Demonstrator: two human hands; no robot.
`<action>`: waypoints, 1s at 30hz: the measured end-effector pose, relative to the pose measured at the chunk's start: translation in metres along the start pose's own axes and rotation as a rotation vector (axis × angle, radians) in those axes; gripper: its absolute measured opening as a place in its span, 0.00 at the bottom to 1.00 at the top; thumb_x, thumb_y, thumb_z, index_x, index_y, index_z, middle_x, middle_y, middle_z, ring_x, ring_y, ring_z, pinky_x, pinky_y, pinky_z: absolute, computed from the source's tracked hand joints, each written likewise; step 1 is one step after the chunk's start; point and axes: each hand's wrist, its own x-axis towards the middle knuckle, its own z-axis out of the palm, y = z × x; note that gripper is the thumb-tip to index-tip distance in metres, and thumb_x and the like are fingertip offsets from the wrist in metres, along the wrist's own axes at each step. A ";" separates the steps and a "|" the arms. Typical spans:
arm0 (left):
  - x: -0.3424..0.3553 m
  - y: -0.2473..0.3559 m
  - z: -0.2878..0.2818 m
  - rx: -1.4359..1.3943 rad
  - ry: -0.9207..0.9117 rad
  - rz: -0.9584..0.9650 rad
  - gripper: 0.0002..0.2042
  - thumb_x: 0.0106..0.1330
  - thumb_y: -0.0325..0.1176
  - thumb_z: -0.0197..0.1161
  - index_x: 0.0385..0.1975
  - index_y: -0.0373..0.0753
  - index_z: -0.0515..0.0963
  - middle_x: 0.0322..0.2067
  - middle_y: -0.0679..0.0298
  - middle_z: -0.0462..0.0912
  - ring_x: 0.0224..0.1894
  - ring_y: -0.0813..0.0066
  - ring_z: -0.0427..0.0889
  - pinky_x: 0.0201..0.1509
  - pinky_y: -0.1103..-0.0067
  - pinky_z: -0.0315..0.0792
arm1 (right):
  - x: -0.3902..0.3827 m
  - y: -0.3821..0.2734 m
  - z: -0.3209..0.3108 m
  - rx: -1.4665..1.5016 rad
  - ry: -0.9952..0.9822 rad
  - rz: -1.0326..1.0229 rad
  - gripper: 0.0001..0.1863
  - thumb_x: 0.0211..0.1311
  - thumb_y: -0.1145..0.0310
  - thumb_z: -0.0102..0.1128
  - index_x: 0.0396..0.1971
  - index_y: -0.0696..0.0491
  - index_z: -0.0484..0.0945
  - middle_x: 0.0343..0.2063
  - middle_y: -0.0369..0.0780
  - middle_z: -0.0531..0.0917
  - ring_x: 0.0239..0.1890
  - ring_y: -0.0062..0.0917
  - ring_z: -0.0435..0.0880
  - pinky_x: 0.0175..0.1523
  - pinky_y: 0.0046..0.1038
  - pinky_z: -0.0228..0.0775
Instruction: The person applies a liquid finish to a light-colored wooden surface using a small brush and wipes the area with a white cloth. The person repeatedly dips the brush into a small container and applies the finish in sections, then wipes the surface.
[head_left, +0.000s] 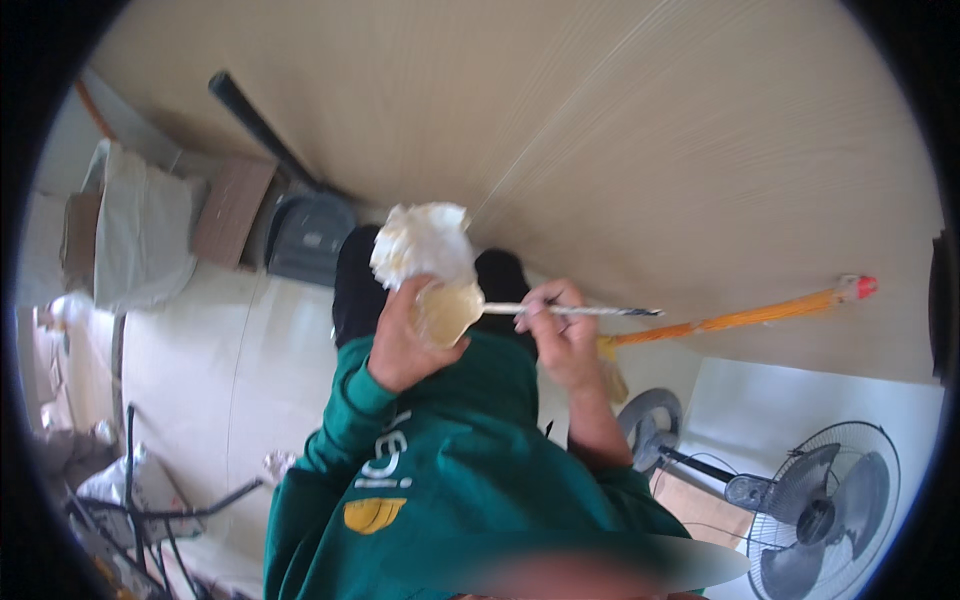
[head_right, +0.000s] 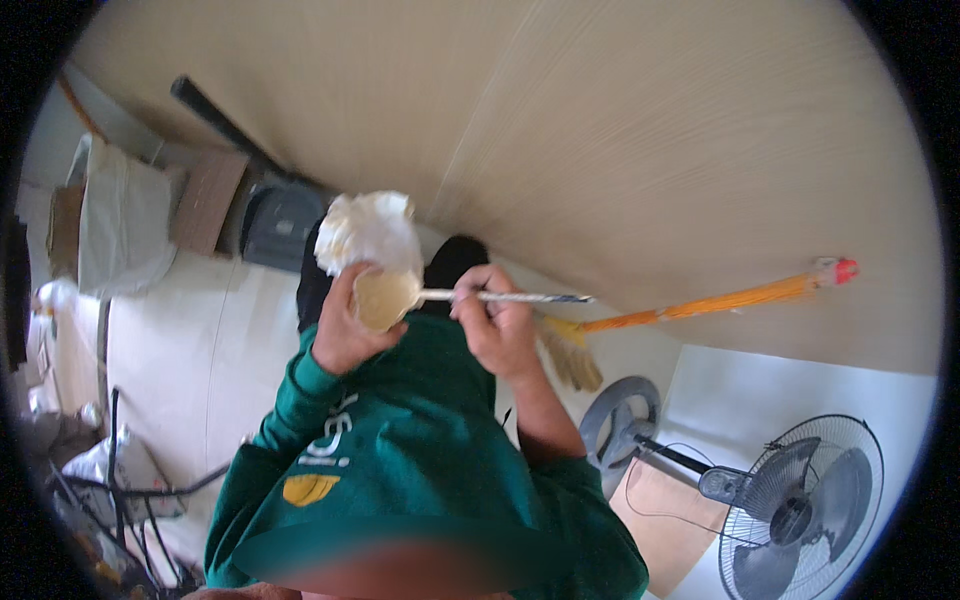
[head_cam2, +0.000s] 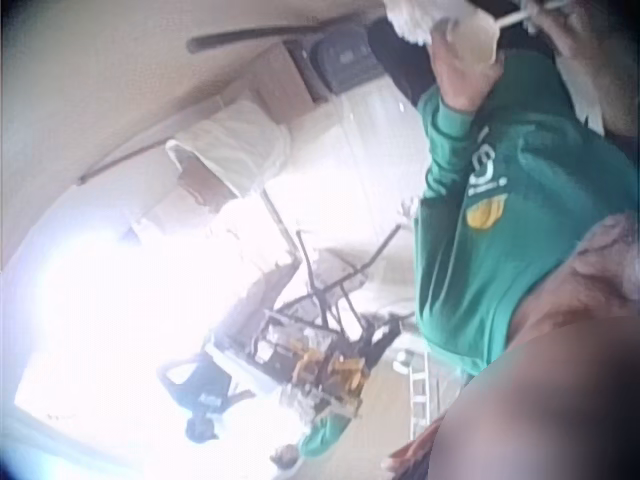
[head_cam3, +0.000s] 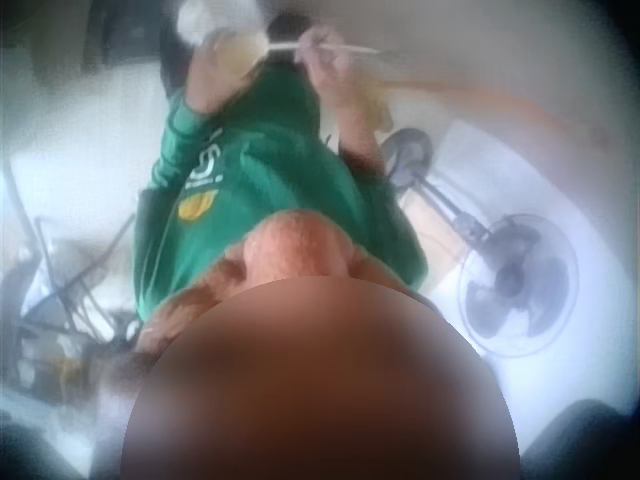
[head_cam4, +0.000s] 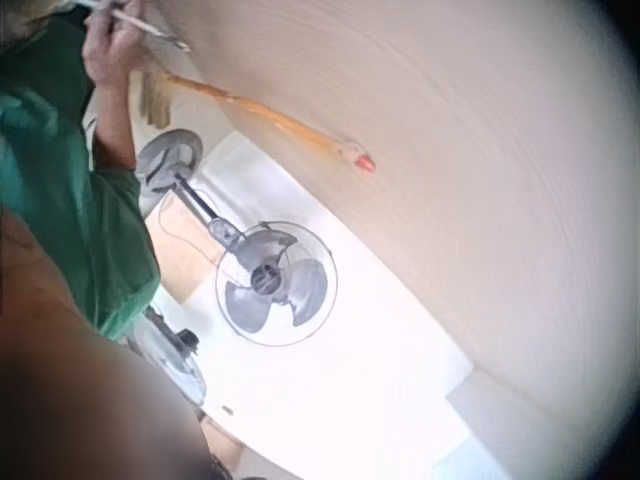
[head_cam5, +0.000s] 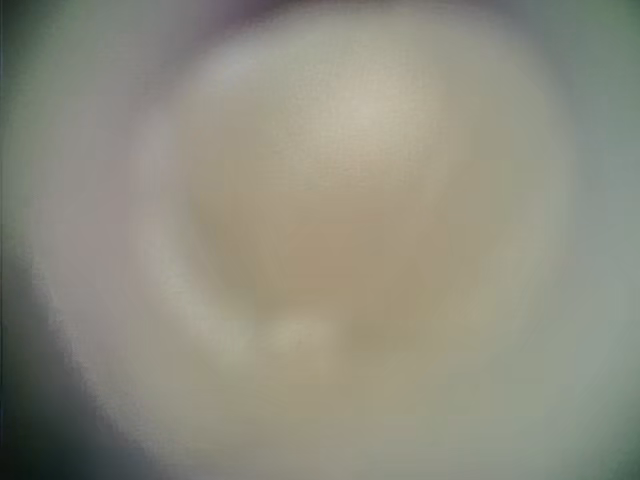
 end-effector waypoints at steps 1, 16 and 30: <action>0.000 -0.002 0.000 0.015 -0.001 0.009 0.39 0.43 0.30 0.80 0.59 0.36 0.68 0.50 0.57 0.78 0.54 0.67 0.79 0.61 0.70 0.73 | 0.001 0.001 -0.002 0.012 0.001 0.013 0.03 0.74 0.75 0.52 0.38 0.58 0.73 0.28 0.38 0.80 0.30 0.17 0.80 0.38 0.22 0.76; 0.000 -0.008 0.007 -0.062 0.077 0.007 0.37 0.39 0.36 0.82 0.53 0.37 0.72 0.47 0.48 0.78 0.51 0.49 0.80 0.57 0.64 0.75 | 0.007 -0.013 -0.017 -0.043 0.121 0.018 0.09 0.76 0.69 0.56 0.36 0.58 0.79 0.27 0.36 0.83 0.28 0.14 0.80 0.35 0.19 0.75; 0.002 -0.020 0.014 -0.122 0.106 0.088 0.38 0.39 0.37 0.83 0.53 0.36 0.72 0.48 0.47 0.77 0.51 0.49 0.81 0.57 0.63 0.76 | 0.017 -0.039 -0.023 0.038 0.207 -0.104 0.14 0.76 0.67 0.56 0.29 0.57 0.80 0.23 0.38 0.84 0.23 0.17 0.80 0.31 0.23 0.75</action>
